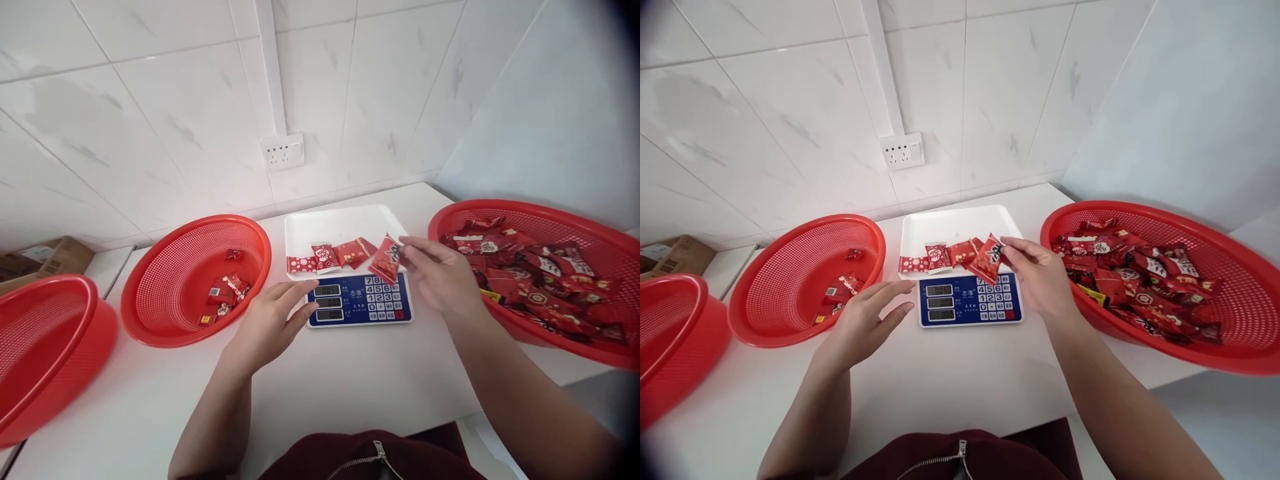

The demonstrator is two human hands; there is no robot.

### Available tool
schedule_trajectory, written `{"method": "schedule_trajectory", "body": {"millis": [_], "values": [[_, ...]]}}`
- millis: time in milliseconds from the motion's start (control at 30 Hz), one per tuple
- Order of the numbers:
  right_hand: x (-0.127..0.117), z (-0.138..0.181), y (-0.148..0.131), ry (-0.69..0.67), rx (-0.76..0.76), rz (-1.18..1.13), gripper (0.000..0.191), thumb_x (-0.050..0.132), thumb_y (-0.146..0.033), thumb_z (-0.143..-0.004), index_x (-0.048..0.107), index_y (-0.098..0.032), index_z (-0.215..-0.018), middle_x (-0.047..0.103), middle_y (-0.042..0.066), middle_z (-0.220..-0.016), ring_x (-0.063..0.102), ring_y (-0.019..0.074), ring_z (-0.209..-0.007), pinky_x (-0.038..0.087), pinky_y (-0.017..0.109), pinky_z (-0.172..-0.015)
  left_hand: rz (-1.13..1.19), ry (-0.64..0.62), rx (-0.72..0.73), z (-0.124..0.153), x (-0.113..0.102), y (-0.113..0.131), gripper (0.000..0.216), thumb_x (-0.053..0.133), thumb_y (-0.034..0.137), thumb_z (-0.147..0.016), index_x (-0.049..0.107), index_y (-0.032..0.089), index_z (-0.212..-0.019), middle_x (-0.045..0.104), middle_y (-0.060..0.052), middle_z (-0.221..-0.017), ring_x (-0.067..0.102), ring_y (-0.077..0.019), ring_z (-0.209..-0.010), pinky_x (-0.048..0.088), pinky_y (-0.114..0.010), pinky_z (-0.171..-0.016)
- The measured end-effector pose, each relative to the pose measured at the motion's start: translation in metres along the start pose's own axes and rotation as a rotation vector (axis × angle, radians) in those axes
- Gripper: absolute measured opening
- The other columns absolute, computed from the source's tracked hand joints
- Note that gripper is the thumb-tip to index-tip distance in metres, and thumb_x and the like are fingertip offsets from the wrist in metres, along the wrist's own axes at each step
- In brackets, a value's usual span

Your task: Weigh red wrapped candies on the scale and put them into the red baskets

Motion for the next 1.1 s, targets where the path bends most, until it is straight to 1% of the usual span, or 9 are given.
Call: {"method": "schedule_trajectory", "body": {"millis": [100, 233, 333, 500, 733, 833, 933, 1000, 1100], "values": [[0.006, 0.039, 0.018, -0.157, 0.094, 0.040, 0.035, 0.070, -0.051, -0.070, 0.073, -0.024, -0.092, 0.072, 0.006, -0.093, 0.067, 0.0243, -0.088, 0.055, 0.042, -0.082, 0.158, -0.088, 0.009, -0.001, 0.028, 0.017, 0.042, 0.047, 0.042, -0.091, 0.048, 0.021, -0.127, 0.067, -0.009, -0.112, 0.063, -0.0193, -0.102, 0.051, -0.032, -0.085], [0.025, 0.094, 0.042, -0.354, 0.128, 0.112, 0.027, 0.070, -0.050, -0.071, 0.075, -0.028, -0.085, 0.072, 0.005, -0.092, 0.066, 0.0239, -0.089, 0.053, 0.040, -0.084, 0.247, -0.395, -0.032, 0.006, 0.098, 0.040, 0.070, 0.056, 0.050, -0.083, 0.028, 0.023, -0.141, 0.063, -0.011, -0.120, 0.062, -0.0254, -0.106, 0.052, -0.038, -0.084], [0.025, 0.119, 0.070, -0.329, 0.226, -0.023, 0.027, 0.070, -0.049, -0.072, 0.074, -0.028, -0.088, 0.072, 0.005, -0.092, 0.065, 0.0225, -0.090, 0.053, 0.039, -0.084, 0.242, -0.514, -0.052, 0.012, 0.132, 0.047, 0.065, 0.056, 0.035, -0.086, 0.026, 0.022, -0.142, 0.062, -0.011, -0.120, 0.062, -0.0265, -0.104, 0.052, -0.039, -0.082], [0.023, 0.129, 0.094, -0.300, 0.271, -0.115, 0.043, 0.072, -0.050, -0.069, 0.063, -0.028, -0.105, 0.064, 0.006, -0.108, 0.063, 0.0222, -0.096, 0.053, 0.035, -0.082, 0.267, -0.543, -0.024, 0.020, 0.154, 0.053, 0.060, 0.054, 0.026, -0.086, 0.029, 0.024, -0.141, 0.061, -0.012, -0.122, 0.060, -0.0266, -0.108, 0.051, -0.040, -0.085], [0.059, 0.146, 0.097, -0.797, 0.373, -0.044, 0.057, 0.064, -0.058, -0.073, 0.062, -0.020, -0.116, 0.066, 0.011, -0.110, 0.061, 0.0288, -0.101, 0.049, 0.042, -0.089, 0.425, -0.456, -0.171, 0.036, 0.160, 0.046, 0.055, 0.056, 0.026, -0.084, 0.038, 0.027, -0.136, 0.058, -0.006, -0.129, 0.058, -0.0212, -0.113, 0.048, -0.033, -0.093], [0.066, 0.148, 0.094, -0.901, 0.349, -0.008, 0.051, 0.056, -0.054, -0.081, 0.062, -0.019, -0.118, 0.066, 0.010, -0.112, 0.061, 0.0278, -0.102, 0.048, 0.041, -0.092, 0.444, -0.457, -0.263, 0.042, 0.163, 0.039, 0.060, 0.062, 0.031, -0.081, 0.039, 0.028, -0.136, 0.059, -0.006, -0.129, 0.059, -0.0205, -0.111, 0.048, -0.032, -0.092], [0.069, 0.147, 0.092, -0.919, 0.339, 0.013, 0.048, 0.049, -0.053, -0.086, 0.063, -0.020, -0.119, 0.067, 0.008, -0.111, 0.062, 0.0266, -0.099, 0.049, 0.039, -0.089, 0.378, -0.453, -0.308, 0.043, 0.162, 0.027, 0.062, 0.066, 0.040, -0.078, 0.042, 0.026, -0.134, 0.068, -0.005, -0.110, 0.065, -0.0198, -0.096, 0.052, -0.031, -0.083], [0.067, 0.145, 0.094, -0.885, 0.365, 0.005, 0.050, 0.048, -0.054, -0.086, 0.063, -0.020, -0.119, 0.067, 0.009, -0.114, 0.061, 0.0271, -0.104, 0.048, 0.040, -0.091, 0.304, -0.327, -0.308, 0.032, 0.144, 0.013, 0.054, 0.062, 0.043, -0.081, 0.048, 0.024, -0.130, 0.070, -0.004, -0.098, 0.065, -0.0181, -0.089, 0.052, -0.030, -0.080], [0.066, 0.148, 0.101, -0.860, 0.446, -0.032, 0.054, 0.049, -0.057, -0.085, 0.062, -0.018, -0.121, 0.064, 0.011, -0.118, 0.060, 0.0274, -0.108, 0.046, 0.041, -0.095, 0.076, 0.009, -0.300, 0.008, 0.088, -0.015, 0.037, 0.051, 0.038, -0.089, 0.055, 0.020, -0.121, 0.068, -0.007, -0.102, 0.062, -0.0182, -0.095, 0.050, -0.031, -0.084]]}}
Point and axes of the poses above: each hand's wrist, its own z-axis away from the middle knuckle, its own x-axis out of the palm, y = z × x, the point moved 10 cm from there along -z, towards the middle knuckle
